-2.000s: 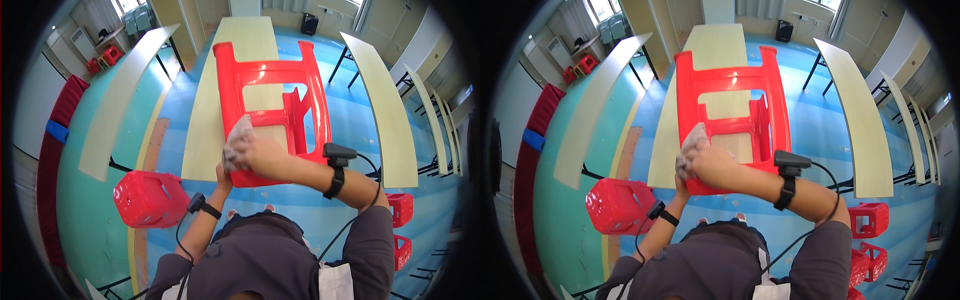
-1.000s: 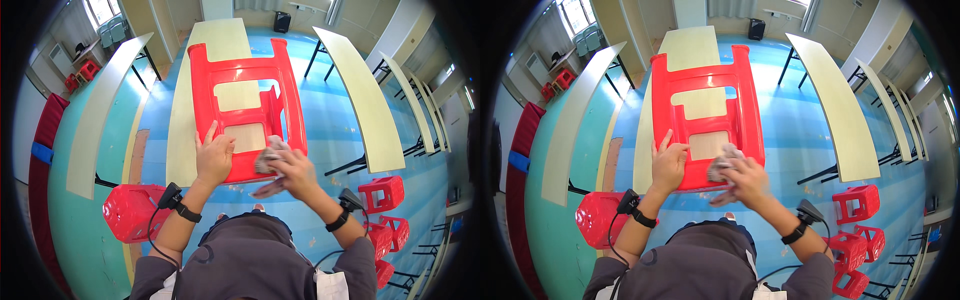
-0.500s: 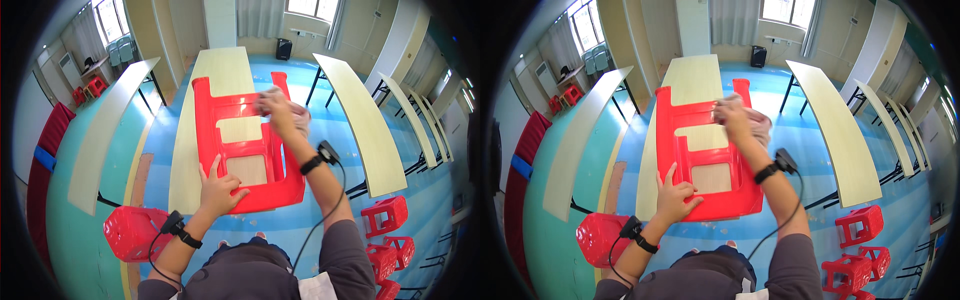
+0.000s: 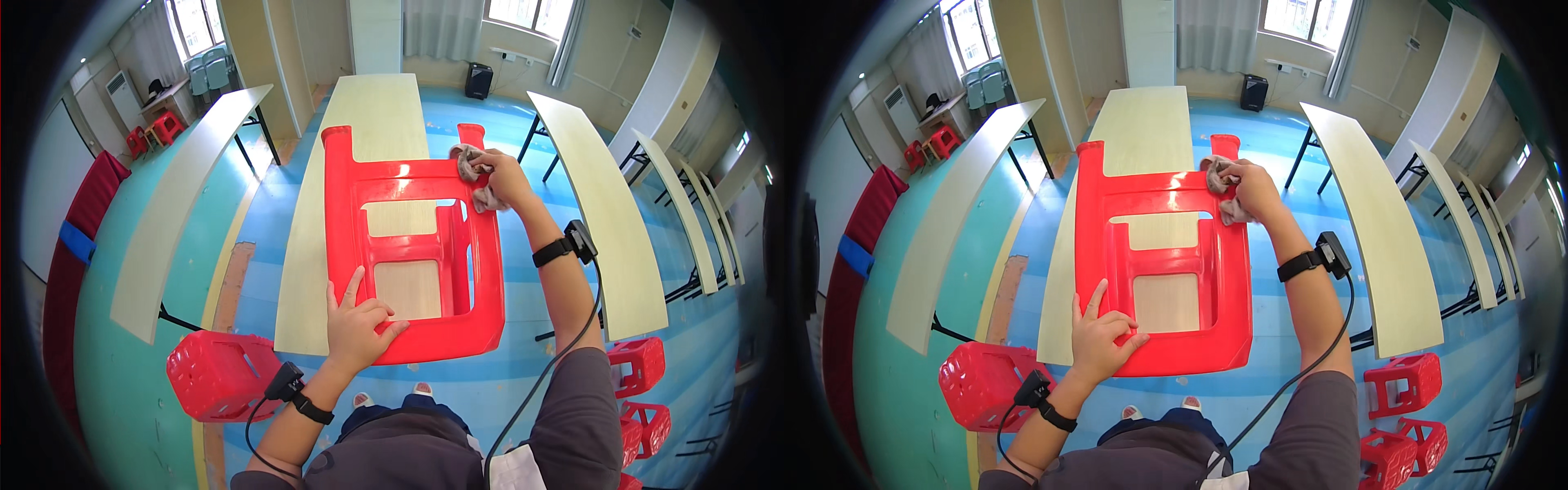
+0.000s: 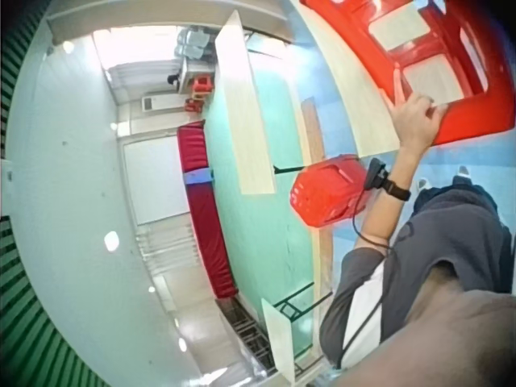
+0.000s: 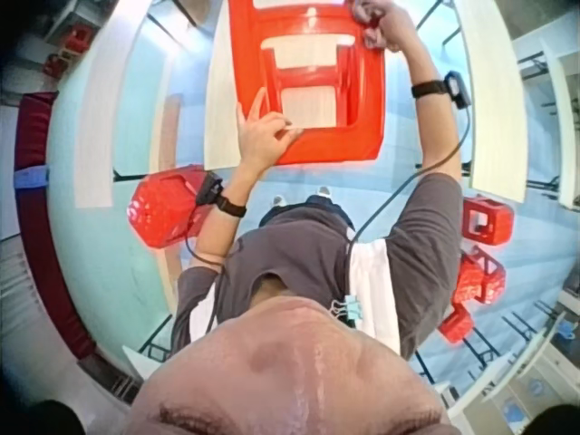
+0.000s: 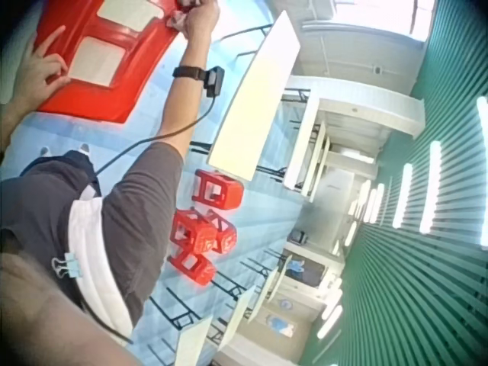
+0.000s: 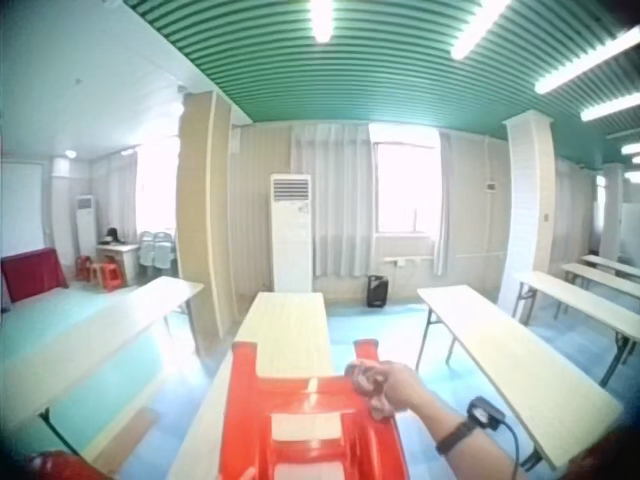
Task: The recorder is washing a cloth in a bucket and using it to wipe down red plastic stools in a dining hall or classroom.
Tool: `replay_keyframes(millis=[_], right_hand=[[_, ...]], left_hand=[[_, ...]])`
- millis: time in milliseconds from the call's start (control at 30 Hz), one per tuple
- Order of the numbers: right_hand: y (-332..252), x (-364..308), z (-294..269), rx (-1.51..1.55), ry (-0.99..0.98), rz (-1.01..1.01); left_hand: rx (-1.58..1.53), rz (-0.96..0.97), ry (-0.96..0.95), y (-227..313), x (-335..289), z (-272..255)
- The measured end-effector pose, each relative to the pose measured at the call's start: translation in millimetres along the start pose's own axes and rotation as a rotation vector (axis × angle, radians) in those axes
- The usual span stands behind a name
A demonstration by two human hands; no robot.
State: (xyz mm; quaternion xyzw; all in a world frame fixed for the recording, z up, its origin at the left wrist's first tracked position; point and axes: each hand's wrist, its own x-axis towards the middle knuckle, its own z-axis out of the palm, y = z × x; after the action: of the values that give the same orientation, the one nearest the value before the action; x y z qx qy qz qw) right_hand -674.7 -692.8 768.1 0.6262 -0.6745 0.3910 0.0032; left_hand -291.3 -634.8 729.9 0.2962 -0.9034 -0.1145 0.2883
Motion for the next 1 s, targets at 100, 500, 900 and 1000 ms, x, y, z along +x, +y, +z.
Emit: replay_keyframes(millis=[100, 500, 900, 1000], right_hand=[[6, 34, 12, -0.13, 0.009, 0.096], [-33, -58, 11, 0.107, 0.081, 0.023], [-122, -269, 1, 0.316, 0.161, 0.211], [-88, -229, 9, 0.396, 0.209, 0.219]], left_hand=[[0.026, 0.011, -0.06, -1, 1, -7], [-0.001, -0.026, 0.002, 7, -1, -4], [0.033, 0.243, -0.082, 52, 0, 20], [-0.082, -0.024, -0.137, 63, 13, 28]])
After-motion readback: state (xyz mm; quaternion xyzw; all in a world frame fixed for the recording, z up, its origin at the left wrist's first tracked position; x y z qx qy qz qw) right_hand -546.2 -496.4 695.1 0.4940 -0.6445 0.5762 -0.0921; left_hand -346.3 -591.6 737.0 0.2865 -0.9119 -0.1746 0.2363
